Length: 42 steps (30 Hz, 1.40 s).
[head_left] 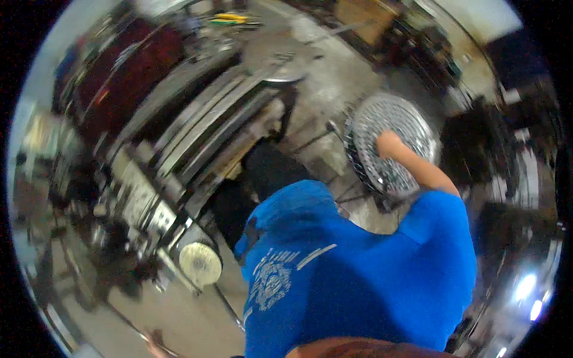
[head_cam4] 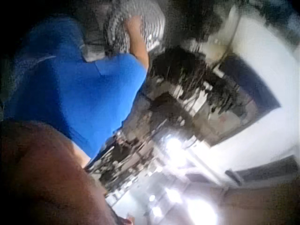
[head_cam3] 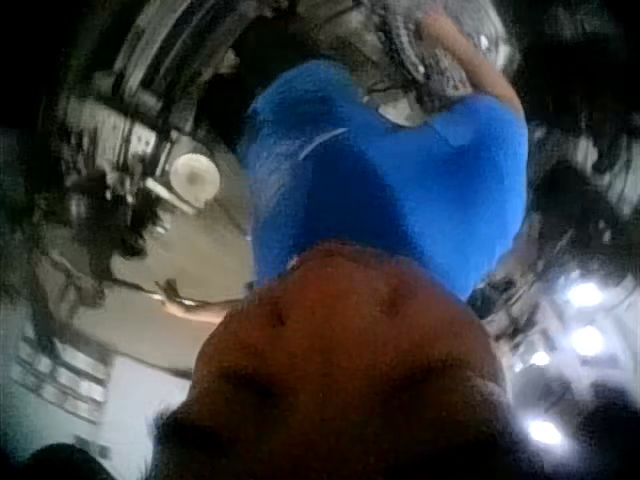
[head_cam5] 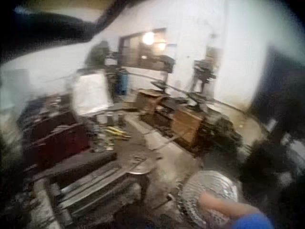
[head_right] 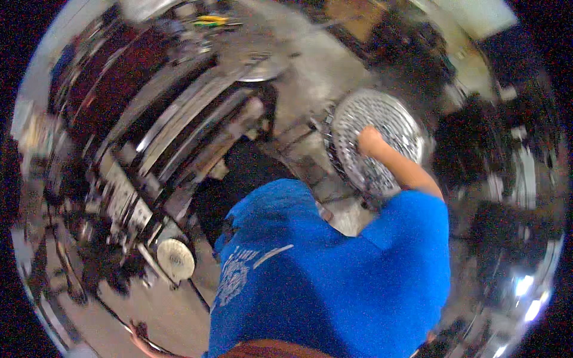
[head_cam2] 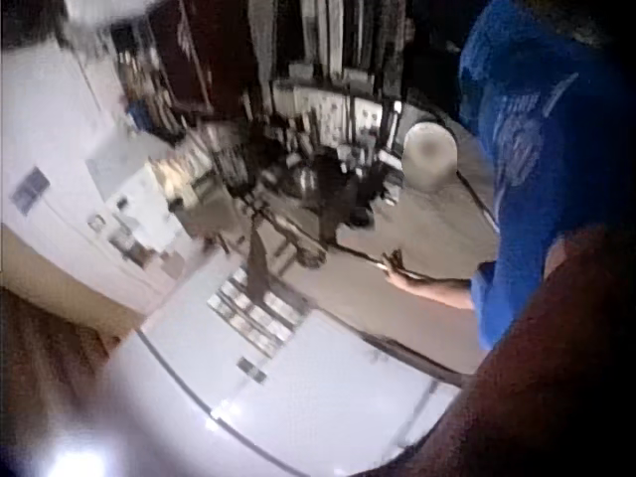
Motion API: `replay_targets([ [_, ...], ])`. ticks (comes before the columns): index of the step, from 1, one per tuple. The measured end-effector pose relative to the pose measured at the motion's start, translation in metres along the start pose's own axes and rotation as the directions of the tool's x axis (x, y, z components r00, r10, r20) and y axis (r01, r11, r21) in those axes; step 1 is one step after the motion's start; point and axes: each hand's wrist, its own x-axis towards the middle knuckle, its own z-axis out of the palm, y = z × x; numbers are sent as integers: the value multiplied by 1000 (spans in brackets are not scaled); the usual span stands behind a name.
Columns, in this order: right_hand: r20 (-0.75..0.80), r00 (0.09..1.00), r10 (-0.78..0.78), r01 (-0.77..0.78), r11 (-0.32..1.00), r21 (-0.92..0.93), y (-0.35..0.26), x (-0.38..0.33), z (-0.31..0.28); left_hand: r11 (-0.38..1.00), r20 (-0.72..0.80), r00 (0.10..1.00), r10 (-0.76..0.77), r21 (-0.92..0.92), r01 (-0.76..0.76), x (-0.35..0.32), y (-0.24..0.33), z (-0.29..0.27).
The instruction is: The person operates a metal lathe, repeatedly inserting small cylindrical metal parts into the chuck, engaging the machine, and removing the parts. The person uses a long metal rod to assist with the process and places the finished parts into a perforated metal tray.
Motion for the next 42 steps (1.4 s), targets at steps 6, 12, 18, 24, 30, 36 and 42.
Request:
replay_targets([
  [6,-13,1000,17,-17,999,29,16,-8,3,980,-27,983,180,93,-177,-36,47,43],
  [12,-601,794,94,384,688,616,-50,-6,-154,981,-4,981,194,-23,-194,-33,31,38],
  [18,-838,-15,-546,990,110,-90,-291,-74,-361,974,-33,974,225,22,-224,-35,33,34],
  [24,-625,-87,-776,937,149,-315,-486,-131,-430,963,-119,961,248,137,-231,-32,31,34],
  [30,-632,81,-771,924,296,-242,-535,-102,-419,950,-122,957,263,204,-236,-39,39,40],
  [36,-662,175,-729,949,304,-84,-540,-108,-414,938,-125,950,286,242,-250,-36,32,35],
  [42,-671,113,-733,955,266,-130,-543,-102,-417,951,-136,949,283,164,-260,-30,28,36],
])
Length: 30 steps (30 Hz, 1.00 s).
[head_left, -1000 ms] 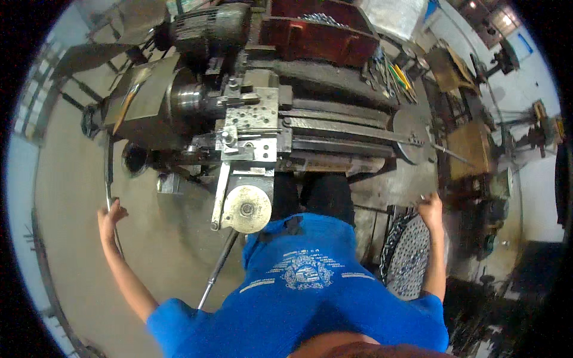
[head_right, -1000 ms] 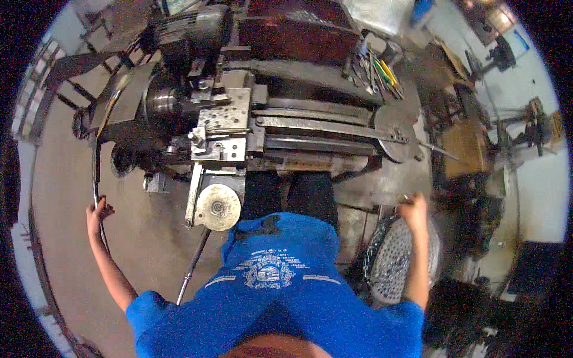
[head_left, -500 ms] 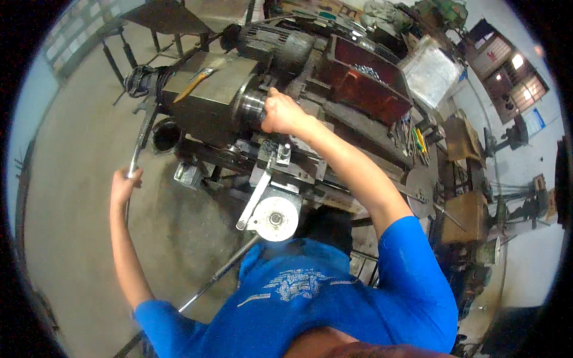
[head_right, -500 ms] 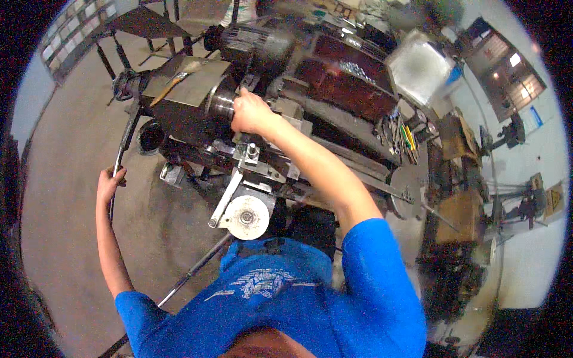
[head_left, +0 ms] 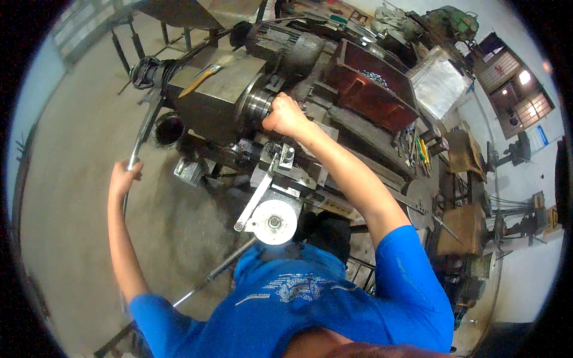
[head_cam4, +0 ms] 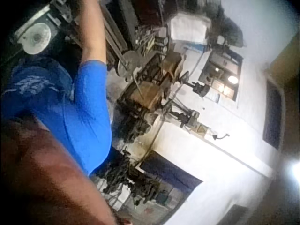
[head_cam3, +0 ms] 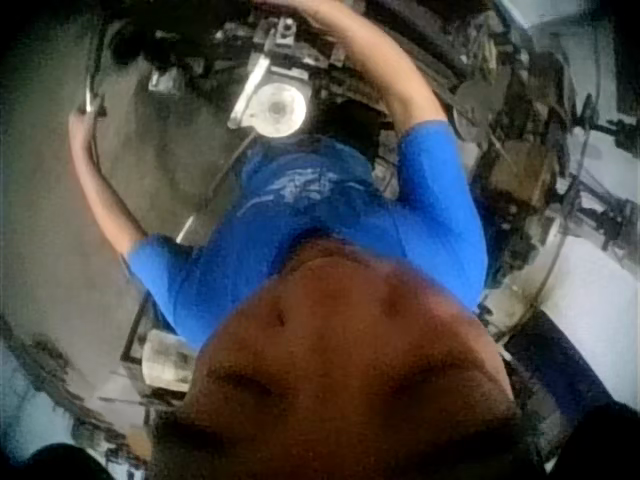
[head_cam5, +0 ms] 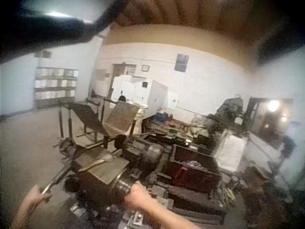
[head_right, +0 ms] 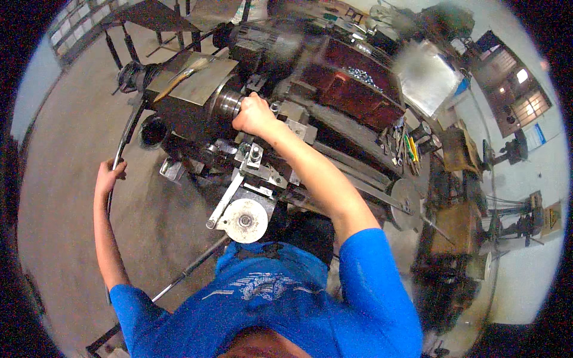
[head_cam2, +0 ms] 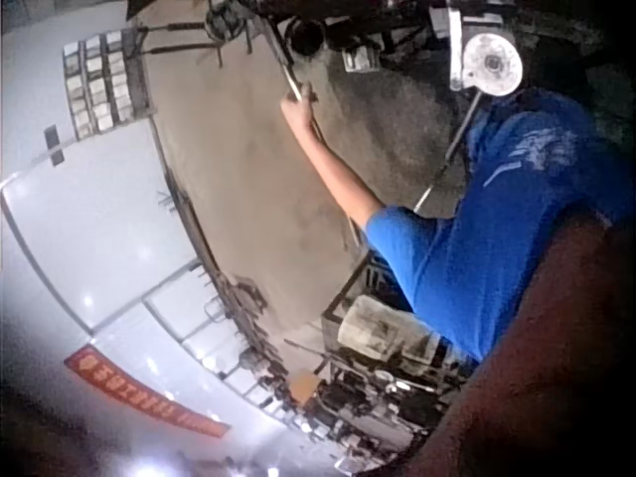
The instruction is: The person operates a metal lathe, repeatedly inserting small cylindrical metal parts into the chuck, engaging the machine, and removing the parts. The person uses a long metal rod to assist with the process and places the finished parts into a perforated metal tray.
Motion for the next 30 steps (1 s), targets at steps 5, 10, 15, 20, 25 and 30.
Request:
replay_targets([
  [5,18,1000,19,-19,1000,-6,-1,2,-2,983,-41,999,-12,182,20,-8,14,1],
  [10,42,999,-17,14,999,52,7,3,-4,963,-85,996,-12,267,34,-11,17,1],
  [15,-30,989,-144,145,989,22,12,-4,-1,955,-111,994,-15,292,47,-8,6,0],
  [20,-48,983,-179,180,983,27,19,-7,6,959,-117,993,-2,281,35,-12,10,1],
  [25,-14,988,-151,151,987,50,17,-7,5,965,-118,993,14,261,17,-10,6,1],
  [30,40,999,-10,7,998,63,-3,-6,-8,951,-137,991,1,307,41,-16,20,2],
])
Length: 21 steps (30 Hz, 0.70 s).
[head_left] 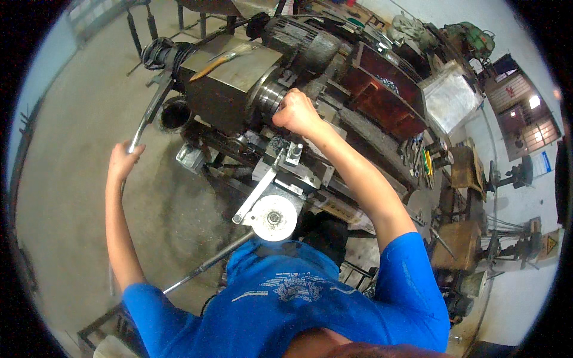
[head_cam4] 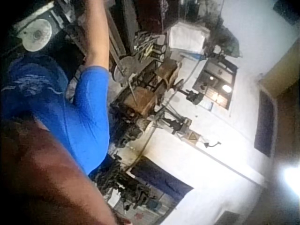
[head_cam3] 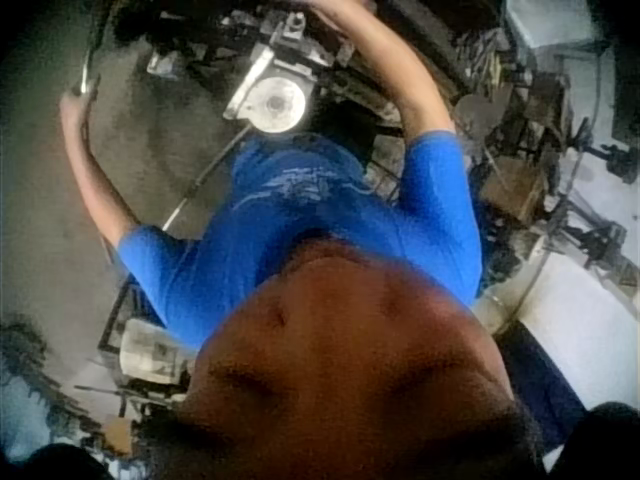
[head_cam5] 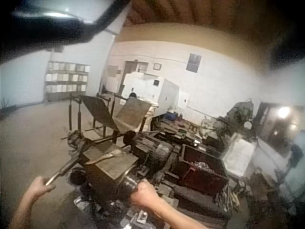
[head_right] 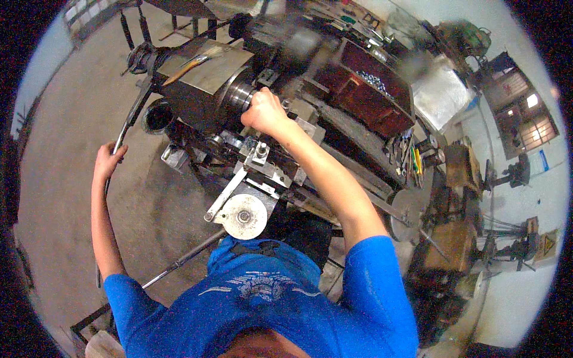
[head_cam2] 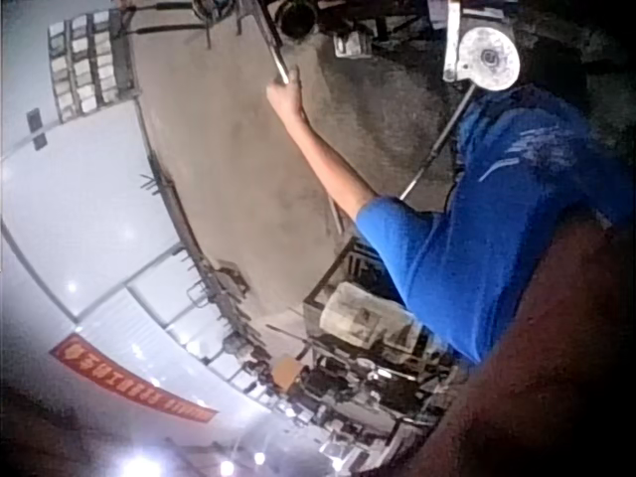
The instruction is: The person operates a metal lathe, repeatedly inserting small cylindrical metal parts into the chuck, engaging the machine, and removing the parts. The person uses a long metal rod to assist with the process and places the finished parts into a perforated metal tray.
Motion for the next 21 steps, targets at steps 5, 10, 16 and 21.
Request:
replay_targets([
  [5,41,998,49,-50,998,26,-11,4,-13,928,-56,995,78,370,-52,-8,5,-3],
  [10,-73,996,-47,49,999,17,-5,25,-16,915,-38,993,113,394,-89,-46,-3,-14],
  [16,150,987,64,-134,842,522,20,45,-17,816,-114,972,204,568,-105,-54,-19,-8],
  [21,223,973,67,-181,821,542,10,43,-21,832,-110,980,166,549,-79,-45,-13,-9],
])
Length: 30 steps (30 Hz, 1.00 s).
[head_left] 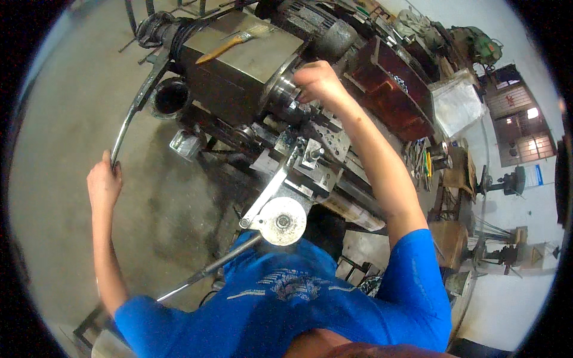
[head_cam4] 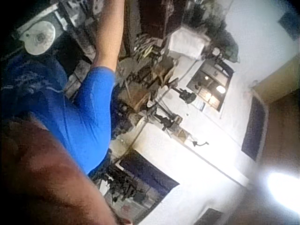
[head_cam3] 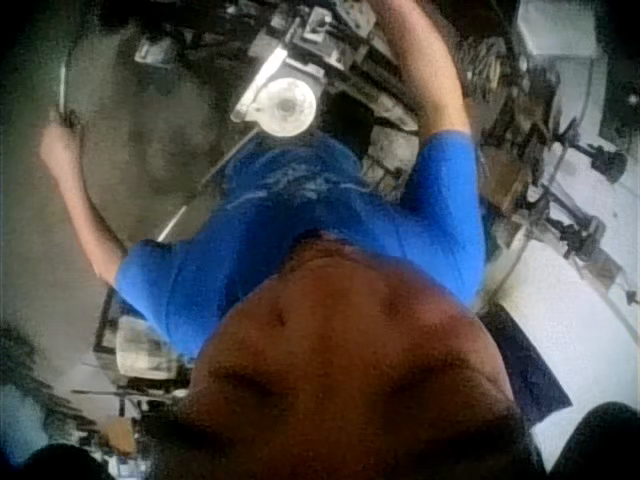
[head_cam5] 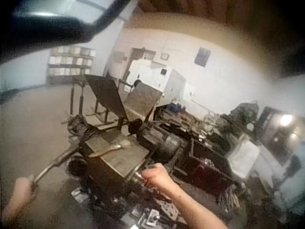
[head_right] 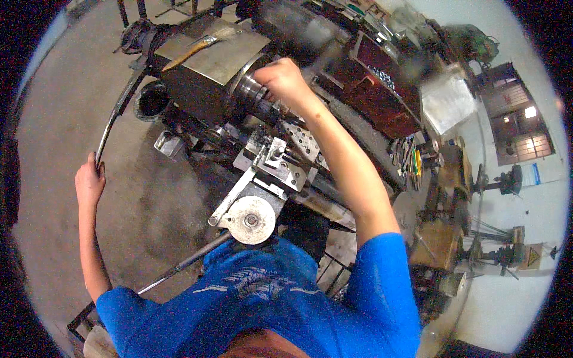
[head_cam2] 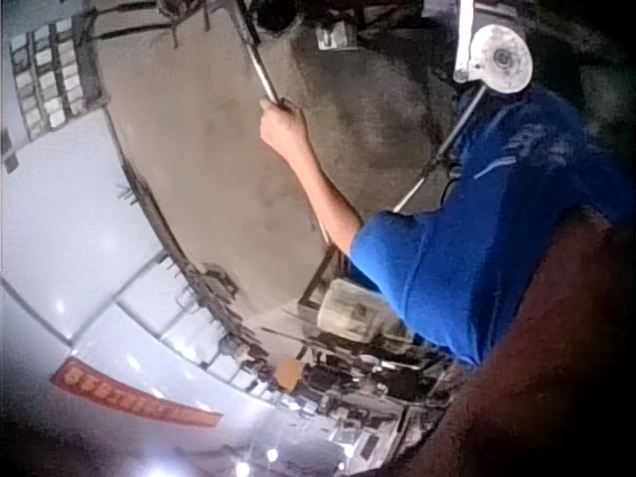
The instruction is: The person operates a metal lathe, repeatedly inserting small cylindrical metal parts into the chuck, engaging the machine, and removing the parts. The person uses a long metal rod to assist with the process and places the finished parts into a perforated metal tray.
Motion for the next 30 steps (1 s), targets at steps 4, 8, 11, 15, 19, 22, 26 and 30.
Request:
replay_targets([
  [4,-30,999,18,-17,999,40,-3,-7,4,998,-56,998,39,-39,-41,1,1,2],
  [8,-6,997,-73,71,989,-130,0,-10,0,986,8,1000,13,-168,-12,9,-4,2],
  [11,1,999,-41,40,968,-248,-30,-31,5,986,147,989,-24,-162,48,19,-9,7],
  [15,-10,829,-560,491,736,-465,-20,-48,-17,963,140,990,-14,-265,51,24,-13,6],
  [19,-80,888,-453,378,817,-435,-2,-98,-70,947,162,986,-33,-311,83,21,-18,8],
  [22,-172,943,-286,251,948,-198,16,-151,-104,887,260,966,-4,-446,124,24,-21,13],
  [26,-516,847,-124,-7,970,-244,89,-228,-180,841,413,907,81,-517,160,35,-24,6],
  [30,-572,786,-235,-24,913,-408,154,-292,-225,615,433,895,109,-737,282,28,-24,15],
])
